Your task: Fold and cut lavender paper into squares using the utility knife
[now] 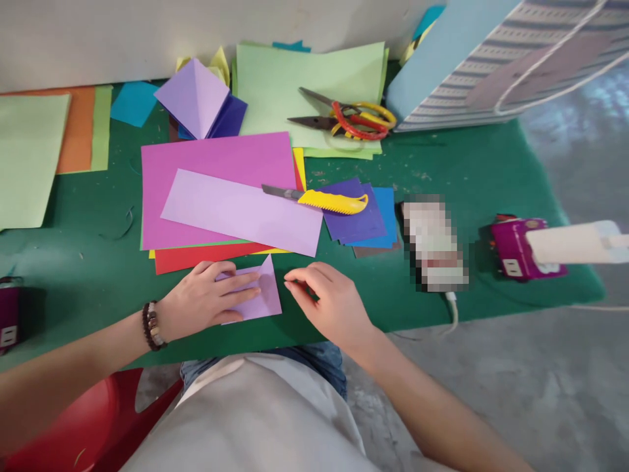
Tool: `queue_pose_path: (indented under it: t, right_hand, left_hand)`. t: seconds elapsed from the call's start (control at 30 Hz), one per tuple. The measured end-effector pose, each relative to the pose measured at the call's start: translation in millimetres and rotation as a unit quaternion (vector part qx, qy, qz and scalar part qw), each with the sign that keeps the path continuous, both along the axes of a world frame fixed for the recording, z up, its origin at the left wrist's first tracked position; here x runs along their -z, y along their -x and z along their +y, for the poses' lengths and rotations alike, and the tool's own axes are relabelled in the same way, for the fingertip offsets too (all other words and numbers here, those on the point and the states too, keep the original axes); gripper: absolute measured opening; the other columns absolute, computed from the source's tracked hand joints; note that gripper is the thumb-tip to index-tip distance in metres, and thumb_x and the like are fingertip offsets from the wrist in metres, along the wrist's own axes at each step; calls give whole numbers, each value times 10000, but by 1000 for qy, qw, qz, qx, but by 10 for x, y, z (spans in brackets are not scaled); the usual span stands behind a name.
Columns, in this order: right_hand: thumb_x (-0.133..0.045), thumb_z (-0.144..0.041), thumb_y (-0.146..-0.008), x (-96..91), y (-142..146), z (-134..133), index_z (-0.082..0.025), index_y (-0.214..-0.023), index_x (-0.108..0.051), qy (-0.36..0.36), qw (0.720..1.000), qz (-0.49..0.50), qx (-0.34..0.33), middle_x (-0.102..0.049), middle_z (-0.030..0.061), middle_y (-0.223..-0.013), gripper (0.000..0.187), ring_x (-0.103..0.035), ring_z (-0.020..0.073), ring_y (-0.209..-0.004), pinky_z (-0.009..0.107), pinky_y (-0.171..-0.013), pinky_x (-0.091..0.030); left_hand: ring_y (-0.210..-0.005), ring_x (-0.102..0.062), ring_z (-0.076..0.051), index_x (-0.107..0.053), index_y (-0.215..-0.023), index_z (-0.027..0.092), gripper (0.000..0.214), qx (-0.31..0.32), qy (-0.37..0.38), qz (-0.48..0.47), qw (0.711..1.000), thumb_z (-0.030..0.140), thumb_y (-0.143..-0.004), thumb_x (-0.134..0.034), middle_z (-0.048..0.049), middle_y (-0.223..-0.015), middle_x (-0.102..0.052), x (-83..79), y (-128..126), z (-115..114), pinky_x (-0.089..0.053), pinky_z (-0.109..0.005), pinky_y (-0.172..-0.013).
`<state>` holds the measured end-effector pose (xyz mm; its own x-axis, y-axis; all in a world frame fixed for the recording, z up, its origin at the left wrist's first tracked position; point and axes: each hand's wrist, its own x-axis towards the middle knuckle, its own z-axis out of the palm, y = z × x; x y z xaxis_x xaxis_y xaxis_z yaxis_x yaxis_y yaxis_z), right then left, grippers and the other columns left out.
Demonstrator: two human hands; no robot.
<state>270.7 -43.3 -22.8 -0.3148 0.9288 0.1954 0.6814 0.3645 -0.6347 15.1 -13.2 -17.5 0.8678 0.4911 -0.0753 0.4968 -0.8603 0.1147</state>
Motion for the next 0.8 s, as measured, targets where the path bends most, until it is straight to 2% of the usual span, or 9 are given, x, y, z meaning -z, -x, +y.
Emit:
queue_pose_path:
  t: [0.07,0.2,0.43,0.67,0.8]
  right_hand:
    - [-535,-190,-905,14,75,-60,-216,-916,-601,4,1000,-21,13,-607,9,-739,72,-573,136,-680,266,-614,-464]
    - [-503,-179,-910,103,207,-222,-202,-896,-599,-22,997,-76,-3,-599,22,-738,100,-568,149,-688,281,-622,-454]
    - [-516,-144,-893,259,234,-443,-199,-828,-581,-70,991,-114,8,-583,33,-694,107,-526,177,-680,320,-635,-424]
    - [-536,-108,-872,280,307,-520,-202,-832,-545,-91,986,-138,20,-570,38,-712,102,-508,186,-699,323,-630,-400]
    - [-518,-98,-868,269,378,-551,-209,-818,-540,-81,985,-152,20,-568,37,-717,123,-508,191,-710,326,-624,-381]
  left_hand:
    - [-1125,-448,-222,-499,-1338,355,450,7,-2,3,1000,527,-922,-487,54,-1442,-475,-3,-2,19,-361,-355,-874]
    - [-1114,-457,-226,-503,-1335,351,459,14,-2,11,1000,529,-912,-506,38,-1426,-493,-11,-8,48,-362,-353,-857]
    - [-1110,-449,-234,-542,-1297,339,440,25,17,-4,1000,541,-909,-503,26,-1377,-533,27,-2,80,-357,-367,-847]
    - [-1096,-462,-225,-569,-1263,333,352,39,42,-23,998,461,-953,-463,42,-1372,-537,32,11,140,-362,-372,-845]
    - [-1111,-460,-225,-565,-1262,353,346,42,44,-30,998,453,-937,-501,44,-1359,-543,52,16,161,-369,-361,-846]
